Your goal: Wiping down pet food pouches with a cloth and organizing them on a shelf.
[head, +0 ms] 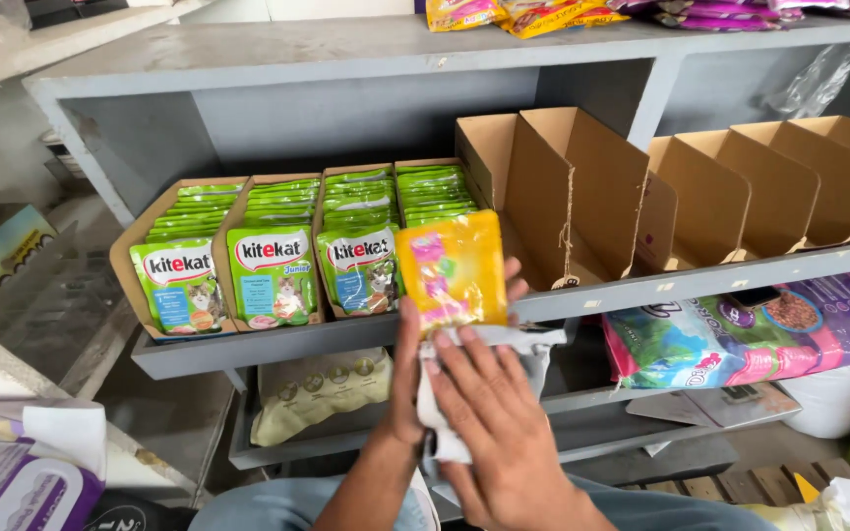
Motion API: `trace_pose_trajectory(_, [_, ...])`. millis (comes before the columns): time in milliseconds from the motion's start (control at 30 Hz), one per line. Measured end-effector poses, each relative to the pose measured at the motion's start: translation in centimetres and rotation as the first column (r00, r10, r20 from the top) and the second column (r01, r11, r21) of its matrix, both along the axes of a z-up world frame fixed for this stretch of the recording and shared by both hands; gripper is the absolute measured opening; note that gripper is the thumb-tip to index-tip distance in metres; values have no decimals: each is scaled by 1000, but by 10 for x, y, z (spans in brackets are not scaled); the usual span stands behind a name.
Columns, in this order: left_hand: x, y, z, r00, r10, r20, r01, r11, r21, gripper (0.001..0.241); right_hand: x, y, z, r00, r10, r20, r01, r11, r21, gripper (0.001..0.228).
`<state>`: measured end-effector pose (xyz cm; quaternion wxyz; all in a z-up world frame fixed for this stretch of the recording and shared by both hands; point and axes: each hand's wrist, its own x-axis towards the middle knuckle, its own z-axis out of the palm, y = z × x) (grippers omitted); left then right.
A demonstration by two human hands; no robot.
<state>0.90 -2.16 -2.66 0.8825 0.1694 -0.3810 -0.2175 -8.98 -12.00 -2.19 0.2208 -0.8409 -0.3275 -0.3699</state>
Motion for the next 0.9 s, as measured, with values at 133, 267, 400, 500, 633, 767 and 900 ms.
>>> trace_pose_trajectory(133, [-3,1,-3,999,-5,-51,2,999,-48,83,15,-7,1,999,-32,34,31,999,10,74])
trace_pose_trajectory(267, [-18,4,11,948,196,251,-245,953,180,68,16,-10,1,998,-62,24,59,992,110,72])
trace_pose_trajectory(400, [-4,14,16,995,77,62,-80,996,41,72,4,2,0,999,6,-40,-9,999,-54,77])
trace_pose_trajectory(500, [-16,8,14,945,220,242,-251,963,102,68,17,-11,4,999,-28,24,25,992,127,69])
trace_pose_trajectory(633, [-21,7,9,877,329,349,-422,875,237,51,10,-7,4,997,-71,-9,71,969,238,81])
trace_pose_trajectory(767, [-2,18,19,967,248,-64,-242,967,85,57,2,4,4,999,18,27,-18,1000,-5,64])
trace_pose_trajectory(900, [17,45,14,817,159,-555,-293,942,-162,42,1,0,0,959,223,-176,-140,910,391,56])
